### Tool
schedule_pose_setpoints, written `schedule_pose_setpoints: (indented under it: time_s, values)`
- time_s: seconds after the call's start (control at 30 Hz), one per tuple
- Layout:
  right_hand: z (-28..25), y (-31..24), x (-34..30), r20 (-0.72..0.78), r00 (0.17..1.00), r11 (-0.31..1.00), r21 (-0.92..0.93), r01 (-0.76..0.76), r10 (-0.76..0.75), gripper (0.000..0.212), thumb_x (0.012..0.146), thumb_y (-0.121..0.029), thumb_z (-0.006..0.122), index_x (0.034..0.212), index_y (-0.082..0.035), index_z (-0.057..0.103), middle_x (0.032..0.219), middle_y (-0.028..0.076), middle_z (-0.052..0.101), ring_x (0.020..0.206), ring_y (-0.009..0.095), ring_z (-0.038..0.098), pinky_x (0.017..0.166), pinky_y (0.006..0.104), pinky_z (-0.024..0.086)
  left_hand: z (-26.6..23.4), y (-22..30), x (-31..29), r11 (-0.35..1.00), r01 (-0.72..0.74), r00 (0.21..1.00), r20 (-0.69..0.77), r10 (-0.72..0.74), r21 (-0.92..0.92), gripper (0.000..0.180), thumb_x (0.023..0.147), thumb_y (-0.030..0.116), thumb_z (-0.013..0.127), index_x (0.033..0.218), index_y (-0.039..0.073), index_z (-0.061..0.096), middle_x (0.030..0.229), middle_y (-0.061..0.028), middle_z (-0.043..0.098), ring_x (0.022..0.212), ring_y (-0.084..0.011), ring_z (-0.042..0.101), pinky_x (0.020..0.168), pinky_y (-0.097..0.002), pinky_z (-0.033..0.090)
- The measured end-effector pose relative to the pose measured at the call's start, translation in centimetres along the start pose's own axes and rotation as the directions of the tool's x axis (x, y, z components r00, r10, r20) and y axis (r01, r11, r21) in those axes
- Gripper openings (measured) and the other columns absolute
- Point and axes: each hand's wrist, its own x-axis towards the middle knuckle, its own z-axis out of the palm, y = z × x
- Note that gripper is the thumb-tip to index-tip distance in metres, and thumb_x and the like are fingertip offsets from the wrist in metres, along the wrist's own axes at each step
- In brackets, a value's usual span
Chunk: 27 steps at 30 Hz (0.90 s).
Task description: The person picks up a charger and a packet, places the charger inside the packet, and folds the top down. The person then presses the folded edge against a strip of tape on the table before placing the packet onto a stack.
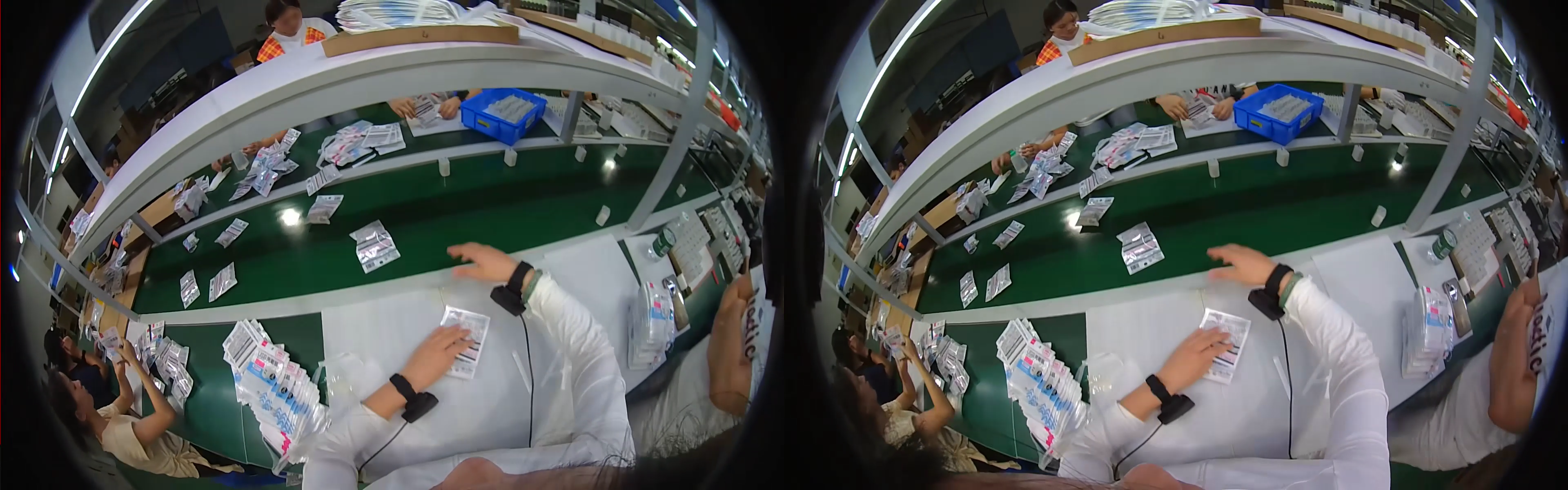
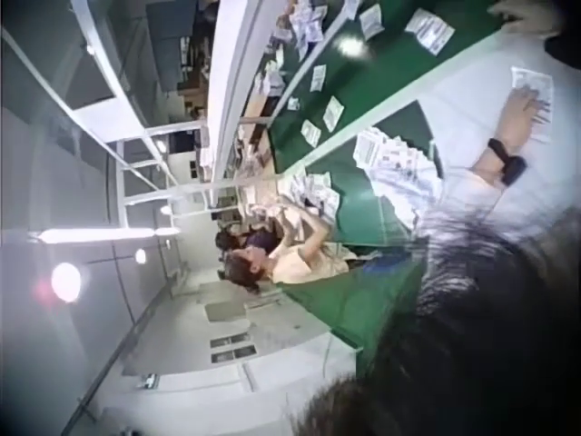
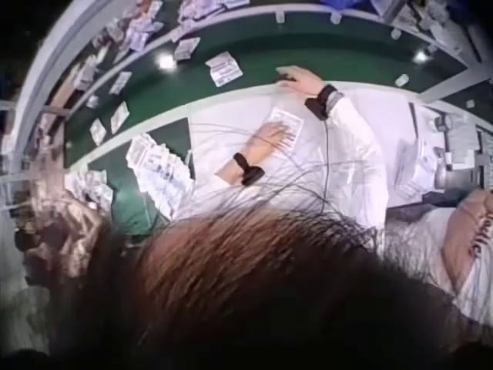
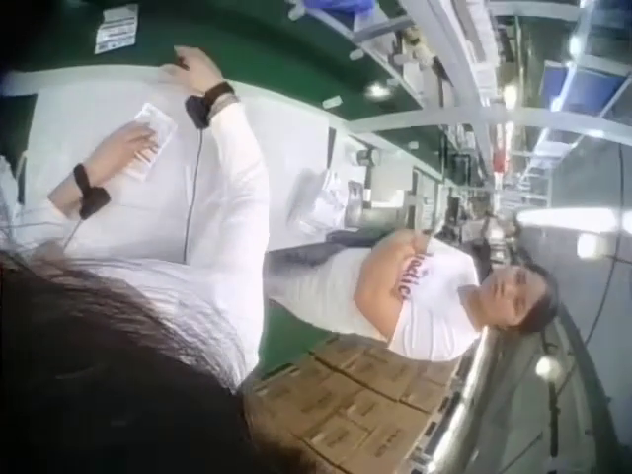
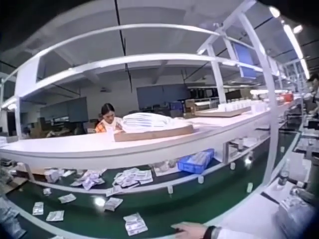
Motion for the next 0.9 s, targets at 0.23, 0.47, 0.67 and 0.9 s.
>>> schedule_pose_setpoints:
  time_s: [0.23,0.47,0.67,0.9]
  values:
    - [-3.3,13.3,17.0,-0.436,0.898,0.873,-0.416,-0.256,0.055,0.068,0.084,-0.037,0.072,0.140,-0.011,0.046,0.131,0.023,0.052,0.110,0.040,0.059,0.092,0.0462,0.050,1.3,-0.1,0.4,0.979,-0.007,0.998,0.062,0.020,-0.202,0.046,0.083,0.004,0.055,0.128,0.013,0.059,0.144,-0.0071,0.047,0.139,-0.0287,0.037,0.114,-0.0428,0.033]
    - [-2.2,18.2,25.6,-0.594,0.792,0.796,-0.407,-0.448,0.142,0.054,0.084,-0.027,0.070,0.134,-0.025,0.051,0.138,0.024,0.046,0.108,0.043,0.060,0.089,0.0484,0.051,1.6,1.1,-0.1,0.949,0.055,0.998,-0.022,-0.065,-0.310,0.041,0.089,0.010,0.050,0.129,0.014,0.058,0.147,-0.0067,0.045,0.139,-0.0286,0.037,0.115,-0.0428,0.032]
    - [-5.7,21.4,24.1,-0.524,0.828,0.862,-0.308,-0.403,0.200,0.057,0.082,-0.011,0.065,0.135,-0.026,0.052,0.128,0.021,0.054,0.102,0.041,0.061,0.089,0.0456,0.051,2.2,0.7,0.2,0.946,-0.004,1.000,-0.023,-0.004,-0.323,0.047,0.088,0.005,0.051,0.133,0.017,0.056,0.150,-0.0040,0.042,0.140,-0.0285,0.037,0.116,-0.0438,0.032]
    - [-3.7,8.6,8.8,-0.406,0.896,0.983,-0.031,0.182,-0.179,0.052,0.076,0.004,0.064,0.127,-0.005,0.057,0.111,0.013,0.060,0.101,0.026,0.063,0.084,0.0351,0.054,2.3,0.3,1.5,0.987,-0.033,0.999,0.001,0.033,-0.158,0.046,0.077,0.001,0.057,0.121,0.014,0.063,0.142,-0.0071,0.049,0.134,-0.0283,0.043,0.112,-0.0421,0.036]
